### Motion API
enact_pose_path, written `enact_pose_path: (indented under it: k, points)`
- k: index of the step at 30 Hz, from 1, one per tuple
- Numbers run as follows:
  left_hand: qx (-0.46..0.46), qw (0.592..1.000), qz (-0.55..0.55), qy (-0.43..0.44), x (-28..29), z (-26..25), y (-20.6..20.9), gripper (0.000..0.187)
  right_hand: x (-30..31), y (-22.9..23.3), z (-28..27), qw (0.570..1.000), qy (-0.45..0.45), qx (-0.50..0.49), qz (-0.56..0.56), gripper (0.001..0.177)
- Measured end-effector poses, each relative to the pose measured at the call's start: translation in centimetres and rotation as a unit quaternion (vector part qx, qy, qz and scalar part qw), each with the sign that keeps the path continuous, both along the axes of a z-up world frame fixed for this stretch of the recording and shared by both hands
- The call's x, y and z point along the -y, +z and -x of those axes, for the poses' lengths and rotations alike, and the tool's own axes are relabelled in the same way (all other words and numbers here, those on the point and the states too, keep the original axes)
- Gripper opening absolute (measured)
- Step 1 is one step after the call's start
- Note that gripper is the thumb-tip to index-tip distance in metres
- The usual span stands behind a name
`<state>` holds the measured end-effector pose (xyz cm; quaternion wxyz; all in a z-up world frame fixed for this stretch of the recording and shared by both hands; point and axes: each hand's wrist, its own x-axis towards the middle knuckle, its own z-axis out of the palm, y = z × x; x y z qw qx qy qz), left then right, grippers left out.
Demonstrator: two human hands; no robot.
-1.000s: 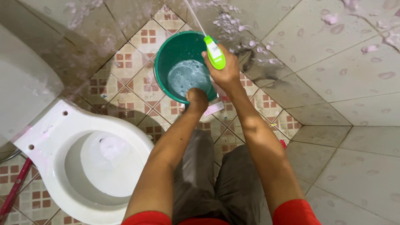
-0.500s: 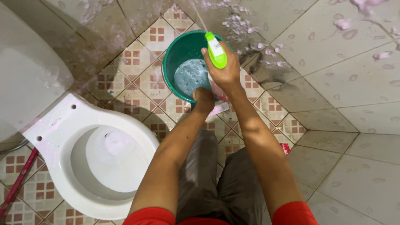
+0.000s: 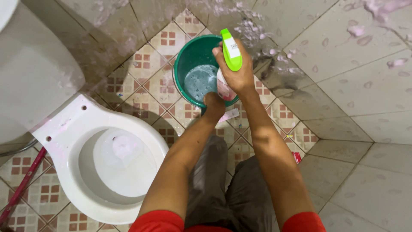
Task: The person cleans a bathroom by spraying a cleaning solution from a green bottle onto the tiled walls and floor, then scrubbing the surfaces with a yellow sponge and a blue brush. The person uses a green bucket of soapy water to rinse the sponge and brush during the process.
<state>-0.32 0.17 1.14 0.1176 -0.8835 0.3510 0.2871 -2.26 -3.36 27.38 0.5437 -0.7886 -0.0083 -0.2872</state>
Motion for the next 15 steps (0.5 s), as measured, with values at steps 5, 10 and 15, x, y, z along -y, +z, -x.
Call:
enact_pose_path:
  k: [5,10,15]
  points:
    - [-0.002,1.000,0.001,0.001,0.0,0.0,0.1,0.020,0.6,-1.2,0.5,0.998,-0.054,-0.034,0.029,0.020]
    - [-0.001,1.000,0.009,0.005,-0.4,0.2,0.3,0.021,5.1,-3.3,3.0,0.988,-0.128,-0.077,0.044,0.021]
    - [0.002,1.000,0.021,0.011,-0.1,0.3,0.0,0.021,11.1,-5.2,10.4,0.970,-0.174,-0.070,0.151,0.031]
